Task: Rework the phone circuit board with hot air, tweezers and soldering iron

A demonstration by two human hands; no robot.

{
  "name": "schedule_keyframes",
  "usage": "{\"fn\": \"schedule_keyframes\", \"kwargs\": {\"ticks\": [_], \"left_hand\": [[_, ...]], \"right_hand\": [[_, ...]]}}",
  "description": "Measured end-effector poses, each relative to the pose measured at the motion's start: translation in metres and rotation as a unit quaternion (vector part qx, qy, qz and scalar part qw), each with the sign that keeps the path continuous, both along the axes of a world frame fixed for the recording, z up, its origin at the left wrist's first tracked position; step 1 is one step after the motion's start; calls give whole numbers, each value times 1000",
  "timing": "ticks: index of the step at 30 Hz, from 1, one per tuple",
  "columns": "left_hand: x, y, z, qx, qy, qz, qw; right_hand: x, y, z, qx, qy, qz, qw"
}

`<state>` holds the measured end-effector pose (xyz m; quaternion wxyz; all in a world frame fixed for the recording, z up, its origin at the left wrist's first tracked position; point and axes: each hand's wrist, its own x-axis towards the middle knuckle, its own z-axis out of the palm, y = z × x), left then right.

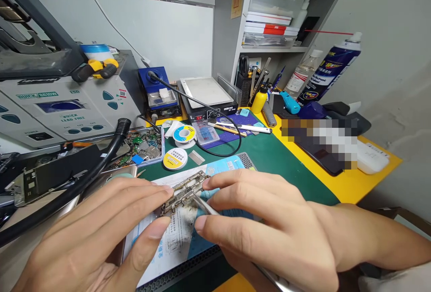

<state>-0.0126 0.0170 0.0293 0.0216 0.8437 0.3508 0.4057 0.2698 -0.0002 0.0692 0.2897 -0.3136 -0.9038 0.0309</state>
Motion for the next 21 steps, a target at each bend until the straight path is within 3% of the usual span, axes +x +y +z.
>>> {"fn": "schedule_keyframes", "kwargs": {"ticks": [21], "left_hand": [[0, -2, -2, 10, 7, 3, 1000]], "right_hand": [[2, 4, 1, -28, -5, 38, 999]]}}
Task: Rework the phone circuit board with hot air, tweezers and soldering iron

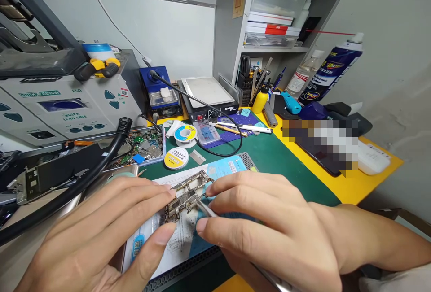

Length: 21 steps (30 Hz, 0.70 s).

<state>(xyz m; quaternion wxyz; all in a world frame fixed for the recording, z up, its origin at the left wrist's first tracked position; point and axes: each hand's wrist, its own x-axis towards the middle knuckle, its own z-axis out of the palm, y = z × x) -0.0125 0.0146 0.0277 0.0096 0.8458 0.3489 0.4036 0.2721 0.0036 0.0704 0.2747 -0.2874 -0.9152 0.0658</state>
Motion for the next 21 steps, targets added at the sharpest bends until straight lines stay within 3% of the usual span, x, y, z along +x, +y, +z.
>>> {"fn": "schedule_keyframes", "kwargs": {"ticks": [12, 21], "left_hand": [[3, -2, 5, -15, 3, 9, 1000], [-1, -2, 4, -16, 15, 5, 1000]], "right_hand": [[-5, -2, 1, -40, 40, 6, 998], [-11, 0, 2, -5, 35, -20, 999]]}}
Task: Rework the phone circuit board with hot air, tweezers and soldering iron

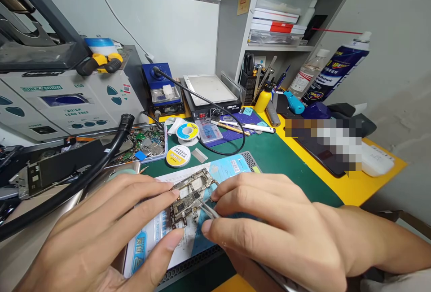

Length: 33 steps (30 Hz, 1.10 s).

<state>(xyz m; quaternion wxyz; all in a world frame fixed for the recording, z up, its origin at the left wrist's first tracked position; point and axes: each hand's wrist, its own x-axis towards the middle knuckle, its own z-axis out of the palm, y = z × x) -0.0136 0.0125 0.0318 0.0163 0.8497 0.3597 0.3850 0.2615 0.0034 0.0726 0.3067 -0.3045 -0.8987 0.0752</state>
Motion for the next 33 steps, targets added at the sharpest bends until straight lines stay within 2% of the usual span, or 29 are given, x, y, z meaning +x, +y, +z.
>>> {"fn": "schedule_keyframes", "kwargs": {"ticks": [3, 7, 13, 18, 26, 30, 33], "left_hand": [[-1, 0, 0, -2, 3, 3, 1000], [1, 2, -1, 2, 9, -1, 1000], [3, 5, -1, 9, 3, 1, 1000], [0, 3, 1, 3, 6, 0, 1000], [-1, 3, 0, 9, 9, -7, 1000], [0, 3, 0, 11, 13, -7, 1000], [-1, 3, 1, 15, 18, -9, 1000]], "right_hand": [[-6, 2, -3, 45, 2, -12, 999], [-12, 6, -6, 55, 5, -13, 998], [-4, 4, -1, 32, 17, -6, 999], [4, 2, 4, -30, 0, 24, 999], [-14, 9, 5, 14, 43, 24, 999], [-12, 11, 6, -6, 54, 35, 998], [-5, 12, 5, -49, 64, 48, 996]]}}
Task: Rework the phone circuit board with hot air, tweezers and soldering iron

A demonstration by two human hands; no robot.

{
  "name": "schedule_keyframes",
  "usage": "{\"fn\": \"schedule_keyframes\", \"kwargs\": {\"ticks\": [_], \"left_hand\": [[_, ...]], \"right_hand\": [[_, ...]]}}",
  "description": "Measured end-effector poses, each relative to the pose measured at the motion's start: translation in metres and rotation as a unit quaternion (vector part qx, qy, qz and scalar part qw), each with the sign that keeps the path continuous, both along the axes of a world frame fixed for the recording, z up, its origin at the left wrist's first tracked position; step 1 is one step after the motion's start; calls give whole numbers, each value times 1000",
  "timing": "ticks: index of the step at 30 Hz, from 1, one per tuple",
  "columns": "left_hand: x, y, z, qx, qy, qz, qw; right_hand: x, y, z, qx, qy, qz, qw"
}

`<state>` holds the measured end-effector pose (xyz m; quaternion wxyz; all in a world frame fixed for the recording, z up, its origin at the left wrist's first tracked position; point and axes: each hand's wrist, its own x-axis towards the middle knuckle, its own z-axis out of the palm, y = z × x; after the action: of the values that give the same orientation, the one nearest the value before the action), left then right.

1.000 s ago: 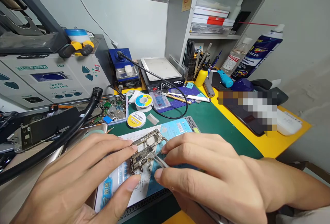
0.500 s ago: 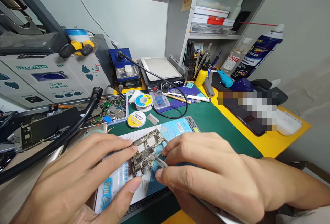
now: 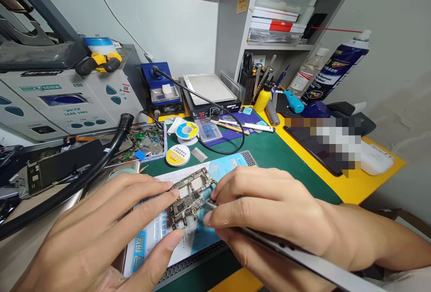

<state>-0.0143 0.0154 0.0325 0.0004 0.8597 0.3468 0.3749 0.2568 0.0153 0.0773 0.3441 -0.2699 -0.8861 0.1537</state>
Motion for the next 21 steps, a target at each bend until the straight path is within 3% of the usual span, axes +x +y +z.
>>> {"fn": "schedule_keyframes", "kwargs": {"ticks": [3, 7, 11, 21], "left_hand": [[-1, -1, -1, 4, 1, 0, 1000], [-4, -2, -2, -8, 4, -11, 1000], [-5, -1, -1, -14, 7, -15, 1000], [-1, 0, 0, 2, 5, -5, 1000]], "right_hand": [[5, 3, -1, -46, 18, 24, 998], [7, 9, 0, -31, 34, 60, 997], [7, 11, 4, -29, -1, 42, 999], [5, 12, 4, -71, 30, 30, 997]]}}
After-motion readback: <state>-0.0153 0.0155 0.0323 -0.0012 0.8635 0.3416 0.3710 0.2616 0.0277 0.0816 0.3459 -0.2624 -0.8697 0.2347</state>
